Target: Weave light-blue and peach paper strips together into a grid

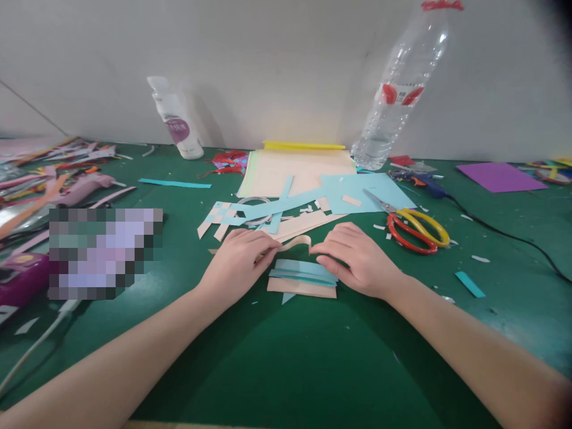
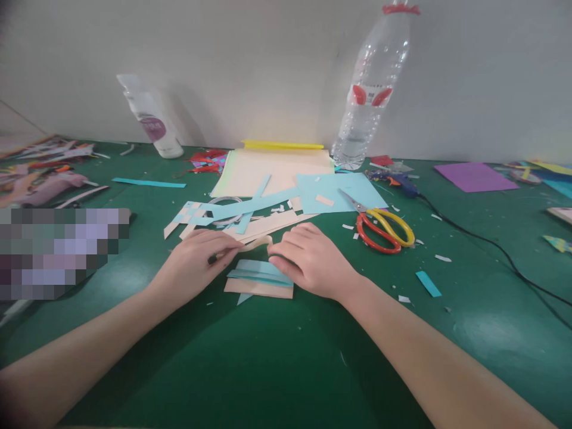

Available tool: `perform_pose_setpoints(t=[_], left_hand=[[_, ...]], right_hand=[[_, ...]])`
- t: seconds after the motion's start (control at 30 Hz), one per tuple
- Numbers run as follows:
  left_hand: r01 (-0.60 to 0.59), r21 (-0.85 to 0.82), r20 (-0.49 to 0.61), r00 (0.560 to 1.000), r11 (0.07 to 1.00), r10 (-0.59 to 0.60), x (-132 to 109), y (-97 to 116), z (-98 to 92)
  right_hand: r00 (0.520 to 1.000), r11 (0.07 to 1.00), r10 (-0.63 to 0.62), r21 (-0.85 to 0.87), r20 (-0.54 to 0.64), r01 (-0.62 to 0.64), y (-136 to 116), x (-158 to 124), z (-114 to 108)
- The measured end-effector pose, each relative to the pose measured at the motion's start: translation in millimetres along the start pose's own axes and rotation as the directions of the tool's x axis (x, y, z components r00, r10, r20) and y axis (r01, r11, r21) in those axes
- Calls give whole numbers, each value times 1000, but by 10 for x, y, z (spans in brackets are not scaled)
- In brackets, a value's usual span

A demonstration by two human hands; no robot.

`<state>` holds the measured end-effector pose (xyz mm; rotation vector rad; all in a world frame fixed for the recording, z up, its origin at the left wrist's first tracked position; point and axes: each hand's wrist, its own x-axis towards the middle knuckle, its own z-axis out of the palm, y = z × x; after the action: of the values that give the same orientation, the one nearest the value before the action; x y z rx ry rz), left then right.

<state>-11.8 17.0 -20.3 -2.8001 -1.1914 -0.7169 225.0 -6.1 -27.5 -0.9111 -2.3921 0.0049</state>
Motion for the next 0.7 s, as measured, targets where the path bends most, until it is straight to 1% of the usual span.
perform_pose_setpoints(t=[0.07,0.13,0.3,0.43,0.53,0.6,0.7], left_hand=[[-3,25,-50,999,1000,4,-4,15,-27],[-5,51,-88,996,999,10,-6,30,-49],[-16,62,-119,993,998,24,-5,53,-67],[-31,47,-139,990,998,37,-5,60,-61],[-12,45,-148,989,999,18,-10,51,-55],[-6,54,-137,990,998,13,-14,35,-51],[11,73,-113,994,997,-3,-18,10,-50]], right_hand=[[997,1000,8,-14,-74,-9,-17,-6,-22],[995,1000,1,-28,-95,-4,-35,-8,-38],[998,996,-49,-77,-31,46,-54,9,-29],[997,995,28,-90,-76,-35,-46,28,-10],[987,990,86,-99,-133,-99,-32,32,-7],[974,983,125,-108,-188,-147,-15,29,-4],[940,964,197,-122,-277,-238,21,18,6]])
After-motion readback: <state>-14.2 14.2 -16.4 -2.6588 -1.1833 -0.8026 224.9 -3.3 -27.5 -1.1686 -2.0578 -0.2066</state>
